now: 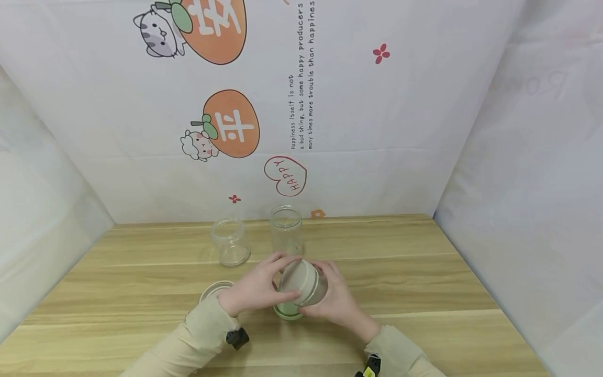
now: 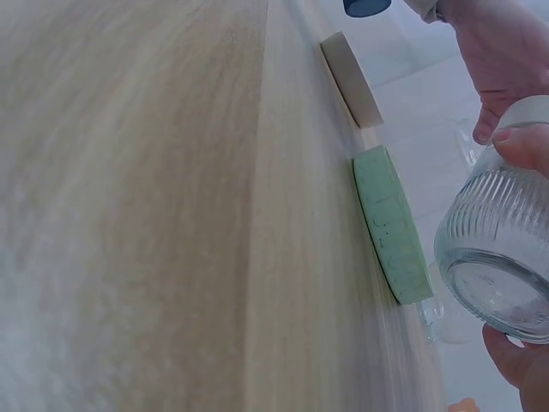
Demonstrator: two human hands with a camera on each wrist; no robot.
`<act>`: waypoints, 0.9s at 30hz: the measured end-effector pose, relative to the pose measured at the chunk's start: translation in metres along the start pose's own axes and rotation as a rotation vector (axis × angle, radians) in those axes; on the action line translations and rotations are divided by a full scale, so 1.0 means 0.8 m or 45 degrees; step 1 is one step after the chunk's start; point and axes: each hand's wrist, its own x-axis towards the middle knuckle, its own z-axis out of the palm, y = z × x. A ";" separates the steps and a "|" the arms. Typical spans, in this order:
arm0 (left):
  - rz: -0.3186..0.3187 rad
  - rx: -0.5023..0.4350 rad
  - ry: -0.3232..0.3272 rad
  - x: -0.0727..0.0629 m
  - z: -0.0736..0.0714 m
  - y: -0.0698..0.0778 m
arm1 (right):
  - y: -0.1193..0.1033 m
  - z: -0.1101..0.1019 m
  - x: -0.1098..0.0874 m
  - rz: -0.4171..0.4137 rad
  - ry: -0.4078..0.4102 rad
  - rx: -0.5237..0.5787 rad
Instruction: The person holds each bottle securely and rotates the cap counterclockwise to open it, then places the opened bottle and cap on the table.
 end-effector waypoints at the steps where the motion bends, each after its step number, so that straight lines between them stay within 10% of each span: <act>1: -0.010 0.006 0.007 0.000 0.001 0.001 | 0.000 0.000 0.000 0.002 0.002 0.001; 11: -0.030 0.065 -0.022 -0.002 -0.003 0.003 | 0.001 0.000 -0.002 -0.028 0.013 -0.008; 27: 0.545 0.140 -0.153 -0.007 -0.008 -0.008 | -0.002 -0.001 -0.005 -0.019 -0.070 0.052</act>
